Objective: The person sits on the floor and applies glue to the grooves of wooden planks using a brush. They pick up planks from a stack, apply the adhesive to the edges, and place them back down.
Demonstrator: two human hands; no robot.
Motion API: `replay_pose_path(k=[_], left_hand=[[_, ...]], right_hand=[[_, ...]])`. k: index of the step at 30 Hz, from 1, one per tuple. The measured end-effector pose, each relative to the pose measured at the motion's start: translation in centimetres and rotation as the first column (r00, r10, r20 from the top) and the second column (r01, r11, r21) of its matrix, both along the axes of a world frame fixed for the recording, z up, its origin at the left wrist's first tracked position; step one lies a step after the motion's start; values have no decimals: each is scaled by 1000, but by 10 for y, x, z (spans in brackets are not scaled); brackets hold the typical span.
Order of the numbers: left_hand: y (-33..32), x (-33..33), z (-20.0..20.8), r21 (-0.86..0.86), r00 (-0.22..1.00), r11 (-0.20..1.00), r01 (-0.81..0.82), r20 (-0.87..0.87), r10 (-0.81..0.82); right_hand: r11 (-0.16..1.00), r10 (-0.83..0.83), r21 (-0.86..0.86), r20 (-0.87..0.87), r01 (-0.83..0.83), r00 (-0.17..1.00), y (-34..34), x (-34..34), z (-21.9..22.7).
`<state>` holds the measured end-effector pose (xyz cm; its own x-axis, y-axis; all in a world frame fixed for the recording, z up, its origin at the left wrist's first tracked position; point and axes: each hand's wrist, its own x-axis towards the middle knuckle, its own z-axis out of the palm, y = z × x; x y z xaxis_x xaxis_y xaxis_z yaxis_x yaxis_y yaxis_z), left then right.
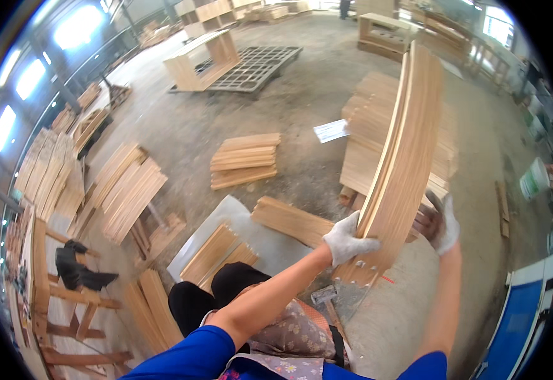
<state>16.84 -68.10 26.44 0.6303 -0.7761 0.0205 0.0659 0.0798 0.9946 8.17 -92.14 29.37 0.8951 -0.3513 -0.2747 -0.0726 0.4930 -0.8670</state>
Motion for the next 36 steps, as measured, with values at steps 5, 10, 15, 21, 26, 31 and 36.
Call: replay_pose_path(k=[5, 10, 15, 21, 26, 31, 36], left_hand=[[-5, -19, 17, 399, 918, 916, 23, 354, -178], [-6, -27, -9, 297, 778, 952, -73, 614, -132], [16, -27, 69, -176, 260, 935, -307, 930, 260], [31, 2, 132, 465, 228, 785, -409, 885, -406], [46, 18, 96, 728, 657, 536, 427, 157, -737], [56, -2, 53, 305, 916, 868, 392, -44, -399], [41, -4, 32, -1, 857, 972, 233, -473, -206]], right_hand=[[974, -222, -1, 219, 228, 950, 21, 1, 16], [854, -265, -372, 293, 365, 919, 2, -27, 16], [346, -160, -935, -135, -73, 978, 31, -42, 84], [-382, -39, -687, -656, -618, 753, 49, -48, 127], [-560, 119, -536, -806, -632, 579, 64, -24, 162], [-652, 81, -536, -753, -536, 653, 65, 17, 176], [-310, -267, -950, 133, 45, 954, 28, 32, 161]])
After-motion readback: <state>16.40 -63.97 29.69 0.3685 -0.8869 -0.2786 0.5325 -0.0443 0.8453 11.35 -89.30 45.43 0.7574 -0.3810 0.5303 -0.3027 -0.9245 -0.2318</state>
